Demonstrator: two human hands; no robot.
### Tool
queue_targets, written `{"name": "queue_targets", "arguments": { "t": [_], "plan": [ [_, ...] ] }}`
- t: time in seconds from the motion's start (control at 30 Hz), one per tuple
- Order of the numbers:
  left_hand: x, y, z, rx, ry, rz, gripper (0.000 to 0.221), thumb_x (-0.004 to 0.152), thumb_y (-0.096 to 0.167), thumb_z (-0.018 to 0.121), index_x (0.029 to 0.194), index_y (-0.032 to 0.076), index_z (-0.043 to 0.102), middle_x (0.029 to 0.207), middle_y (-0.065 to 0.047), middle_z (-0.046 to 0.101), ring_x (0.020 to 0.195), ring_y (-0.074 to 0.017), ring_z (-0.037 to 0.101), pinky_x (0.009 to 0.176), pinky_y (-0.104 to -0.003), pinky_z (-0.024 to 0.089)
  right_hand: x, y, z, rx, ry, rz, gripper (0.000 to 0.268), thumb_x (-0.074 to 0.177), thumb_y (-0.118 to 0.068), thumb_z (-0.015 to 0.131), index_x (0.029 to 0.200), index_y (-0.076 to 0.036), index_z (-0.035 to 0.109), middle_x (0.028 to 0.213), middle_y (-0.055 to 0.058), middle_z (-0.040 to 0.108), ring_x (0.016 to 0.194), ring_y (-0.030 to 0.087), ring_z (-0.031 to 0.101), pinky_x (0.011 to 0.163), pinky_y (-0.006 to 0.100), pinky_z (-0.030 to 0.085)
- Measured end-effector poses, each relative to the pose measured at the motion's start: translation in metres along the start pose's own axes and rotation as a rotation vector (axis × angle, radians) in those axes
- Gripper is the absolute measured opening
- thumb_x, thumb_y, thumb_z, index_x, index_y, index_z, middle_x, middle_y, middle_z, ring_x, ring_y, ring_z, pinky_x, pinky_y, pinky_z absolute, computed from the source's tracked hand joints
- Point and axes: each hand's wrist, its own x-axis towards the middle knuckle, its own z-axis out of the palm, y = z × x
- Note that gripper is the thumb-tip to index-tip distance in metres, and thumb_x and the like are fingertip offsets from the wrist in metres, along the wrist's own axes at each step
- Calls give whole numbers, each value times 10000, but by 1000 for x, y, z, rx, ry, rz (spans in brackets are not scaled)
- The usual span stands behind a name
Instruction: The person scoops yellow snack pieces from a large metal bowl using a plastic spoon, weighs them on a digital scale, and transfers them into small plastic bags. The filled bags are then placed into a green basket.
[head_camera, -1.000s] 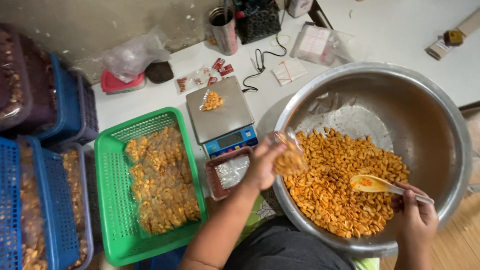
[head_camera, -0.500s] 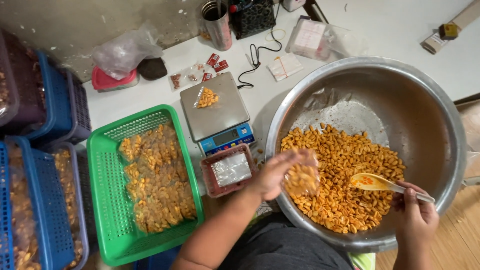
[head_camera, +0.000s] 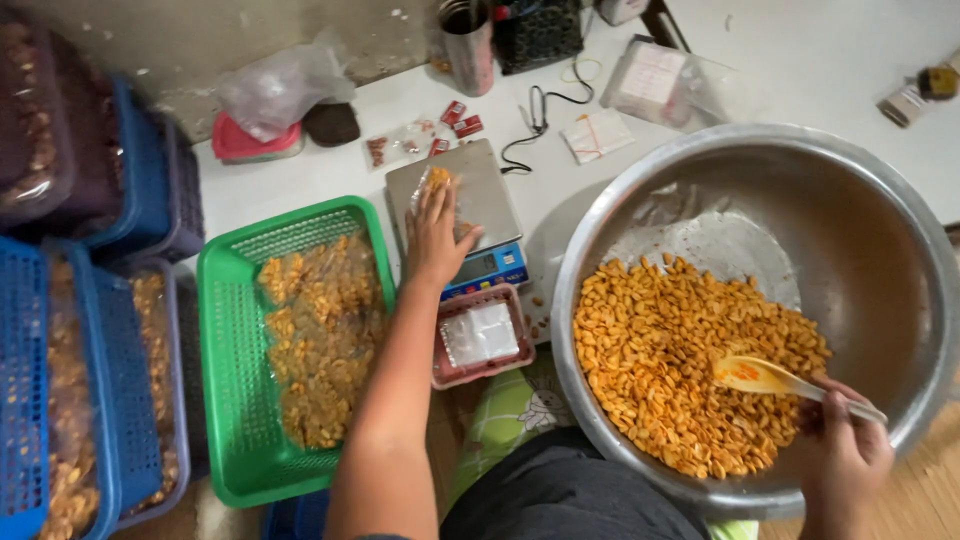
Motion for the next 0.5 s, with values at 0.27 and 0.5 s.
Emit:
{"name": "queue_targets", "arguments": {
  "t": [0.27,0.5],
  "plan": [
    [-19,-26,-40,-1181,814,-332,415,955,112,716,1352,136,596,1284,2,635,1035,-92,616,956,-238,511,37,85,-35,-142,-90,-56,236,1361,-194,510,1465,-40,657,1064,100,642,847,125,582,822,221,511],
    [-140,-166,-51,-457,842,-474,196,1009,235,610,1050,55,677,1050,-165,667,994,-307,619,890,-430,494,44,98,5,-221,-47,-178,316,1436,-185,433,1505,53,629,1067,203,595,782,239,512,699,328,433]
  ]
}}
